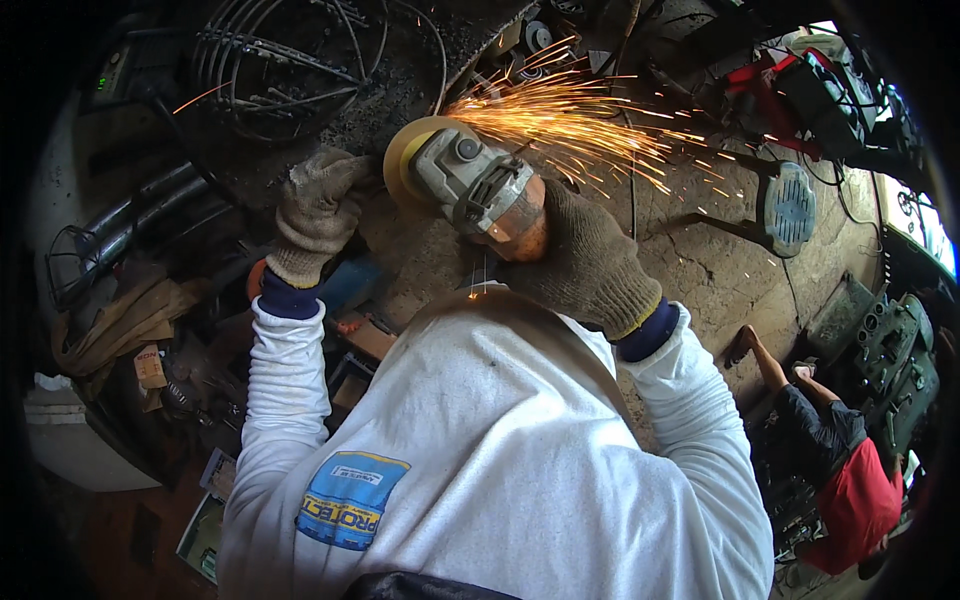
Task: The person welds and grinds a metal cage structure, using a welding torch to join wires, a hammer to shape the metal, and an angle grinder to smooth the joints.
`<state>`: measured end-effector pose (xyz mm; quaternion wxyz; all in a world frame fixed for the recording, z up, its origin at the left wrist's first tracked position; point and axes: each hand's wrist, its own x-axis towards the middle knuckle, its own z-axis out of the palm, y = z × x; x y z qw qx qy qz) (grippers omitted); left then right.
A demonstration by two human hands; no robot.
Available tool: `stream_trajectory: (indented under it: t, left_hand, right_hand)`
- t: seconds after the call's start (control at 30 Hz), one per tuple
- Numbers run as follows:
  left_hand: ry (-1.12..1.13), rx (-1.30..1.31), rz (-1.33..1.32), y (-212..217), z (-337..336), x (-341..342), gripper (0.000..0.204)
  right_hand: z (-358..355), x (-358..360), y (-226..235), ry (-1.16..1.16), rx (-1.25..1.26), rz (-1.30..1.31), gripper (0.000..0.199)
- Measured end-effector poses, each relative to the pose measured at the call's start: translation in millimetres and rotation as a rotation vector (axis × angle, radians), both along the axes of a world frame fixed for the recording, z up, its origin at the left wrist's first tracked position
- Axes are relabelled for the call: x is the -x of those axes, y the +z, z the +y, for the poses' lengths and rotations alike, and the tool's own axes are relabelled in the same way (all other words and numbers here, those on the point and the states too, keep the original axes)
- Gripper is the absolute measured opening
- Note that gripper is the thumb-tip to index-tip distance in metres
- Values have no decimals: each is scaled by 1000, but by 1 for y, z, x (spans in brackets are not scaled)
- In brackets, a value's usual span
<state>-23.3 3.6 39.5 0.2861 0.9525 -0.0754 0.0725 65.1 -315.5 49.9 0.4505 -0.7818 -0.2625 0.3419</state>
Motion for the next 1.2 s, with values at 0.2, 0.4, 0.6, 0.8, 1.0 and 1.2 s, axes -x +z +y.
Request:
stream_trajectory:
  t: [0.2, 0.4, 0.6, 0.8, 1.0, 1.2]
  left_hand:
    - [7, 40, 34, -1, -1, 0, 41]
    - [10, 41, 16, -1, -1, -1, 38]
    - [-3, 34, 8, -2, 1, -1, 35]
    - [1, 19, -22, -6, 2, 1, 37]
    - [5, 1, 19, -7, 3, 1, 38]
    - [1, 40, 1, 2, 0, 0, 36]
  right_hand:
    - [10, -6, 13, -52, -56, 58, 74]
    - [2, 0, 4, 6, 12, -22, 72]
    - [4, -5, 9, 2, 19, 34, 72]
    - [2, 1, 4, -31, -30, 3, 73]
    - [1, -1, 1, -2, 34, 22, 78]
    - [2, 1, 4, 4, 42, 12, 77]
